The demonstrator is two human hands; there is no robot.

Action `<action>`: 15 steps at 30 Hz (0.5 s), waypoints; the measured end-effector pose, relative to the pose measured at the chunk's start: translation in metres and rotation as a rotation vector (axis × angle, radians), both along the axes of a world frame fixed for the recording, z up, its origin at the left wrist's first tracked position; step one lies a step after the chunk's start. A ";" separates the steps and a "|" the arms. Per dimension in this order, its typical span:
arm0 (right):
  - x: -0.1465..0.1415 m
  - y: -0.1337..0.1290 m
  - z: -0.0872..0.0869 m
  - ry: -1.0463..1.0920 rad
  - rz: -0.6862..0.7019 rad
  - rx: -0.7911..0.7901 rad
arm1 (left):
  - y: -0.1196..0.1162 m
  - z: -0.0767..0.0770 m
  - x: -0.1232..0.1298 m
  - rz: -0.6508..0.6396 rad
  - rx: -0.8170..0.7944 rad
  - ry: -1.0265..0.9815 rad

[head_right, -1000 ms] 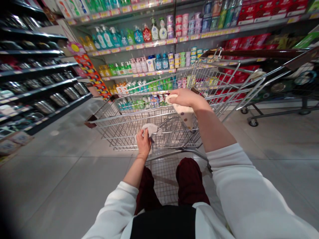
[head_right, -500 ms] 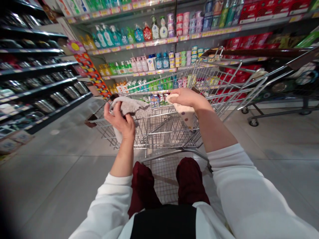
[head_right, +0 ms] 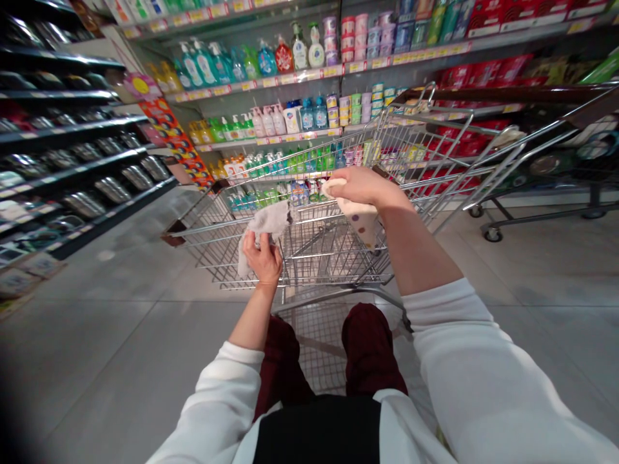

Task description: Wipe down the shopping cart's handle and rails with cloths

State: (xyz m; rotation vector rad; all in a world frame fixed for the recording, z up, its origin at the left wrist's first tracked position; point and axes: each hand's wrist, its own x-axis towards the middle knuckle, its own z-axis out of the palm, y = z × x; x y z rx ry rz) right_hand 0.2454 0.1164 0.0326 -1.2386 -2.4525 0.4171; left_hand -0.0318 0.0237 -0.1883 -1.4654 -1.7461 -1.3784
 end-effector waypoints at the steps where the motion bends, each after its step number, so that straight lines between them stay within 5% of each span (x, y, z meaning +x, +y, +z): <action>1: 0.000 0.000 0.000 0.002 -0.001 0.003 | -0.002 -0.008 0.000 -0.002 -0.017 -0.023; 8: 0.002 0.003 -0.002 0.006 0.007 0.013 | -0.020 -0.044 0.003 0.004 -0.158 -0.063; 15: 0.001 0.005 -0.002 0.012 0.004 0.008 | -0.042 -0.049 0.003 0.007 -0.345 -0.083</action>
